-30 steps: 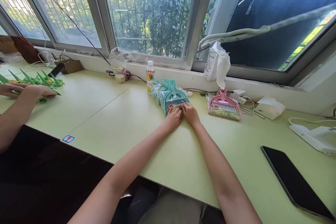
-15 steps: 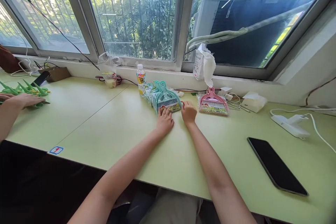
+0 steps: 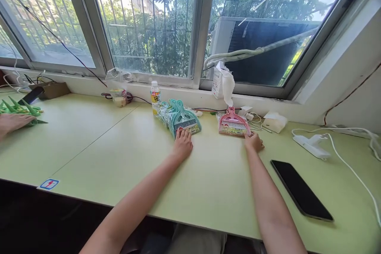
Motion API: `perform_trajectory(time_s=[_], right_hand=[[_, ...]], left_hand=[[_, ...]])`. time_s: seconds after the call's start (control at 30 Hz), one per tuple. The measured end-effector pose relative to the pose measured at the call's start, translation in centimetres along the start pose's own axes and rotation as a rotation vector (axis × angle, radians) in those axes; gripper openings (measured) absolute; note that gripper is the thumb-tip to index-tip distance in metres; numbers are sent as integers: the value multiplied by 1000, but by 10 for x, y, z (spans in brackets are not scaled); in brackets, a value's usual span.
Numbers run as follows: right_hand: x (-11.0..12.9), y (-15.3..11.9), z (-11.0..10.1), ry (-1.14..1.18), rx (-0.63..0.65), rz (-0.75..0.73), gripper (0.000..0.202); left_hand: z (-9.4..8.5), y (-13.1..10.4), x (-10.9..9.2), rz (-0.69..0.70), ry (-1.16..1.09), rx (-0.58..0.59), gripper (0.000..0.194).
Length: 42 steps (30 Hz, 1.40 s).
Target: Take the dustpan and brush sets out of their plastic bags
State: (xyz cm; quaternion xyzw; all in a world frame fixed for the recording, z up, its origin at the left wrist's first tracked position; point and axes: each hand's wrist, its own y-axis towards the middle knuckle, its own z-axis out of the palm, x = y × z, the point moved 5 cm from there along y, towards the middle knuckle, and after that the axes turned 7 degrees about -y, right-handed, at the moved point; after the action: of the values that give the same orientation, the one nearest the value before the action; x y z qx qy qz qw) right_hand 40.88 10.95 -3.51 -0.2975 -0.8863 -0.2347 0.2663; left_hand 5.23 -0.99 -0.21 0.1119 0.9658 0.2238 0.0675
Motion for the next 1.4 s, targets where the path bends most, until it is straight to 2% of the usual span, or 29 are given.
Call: perform_trajectory(time_s=[0.1, 0.27, 0.4, 0.63, 0.87, 0.97, 1.07, 1.27, 1.4], right_hand=[[-5, 4, 1, 73, -18, 39, 46], [-7, 0, 0, 129, -31, 77, 34], [-11, -1, -2, 188, -54, 114, 35], [-11, 0, -5, 550, -98, 97, 37], [-16, 0, -15, 379, -223, 41, 28], [-10, 3, -18, 499, -232, -39, 27], [-5, 4, -20, 646, -195, -67, 30], [-5, -10, -16, 806, -77, 140, 30], [2, -21, -16, 860, -76, 152, 32]], left_hand=[[-1, 0, 1, -10, -6, -4, 46], [-1, 0, 1, -13, 13, 15, 42], [0, 0, 2, -7, 32, 24, 39], [-2, 0, 2, 2, 37, 21, 36], [-1, 0, 3, 0, 39, 24, 35], [-1, 0, 2, -2, 43, 27, 34], [-2, 0, 2, -4, 42, 20, 33], [-3, 0, 6, -22, -9, -30, 35], [0, 3, 12, -44, -49, -42, 43]])
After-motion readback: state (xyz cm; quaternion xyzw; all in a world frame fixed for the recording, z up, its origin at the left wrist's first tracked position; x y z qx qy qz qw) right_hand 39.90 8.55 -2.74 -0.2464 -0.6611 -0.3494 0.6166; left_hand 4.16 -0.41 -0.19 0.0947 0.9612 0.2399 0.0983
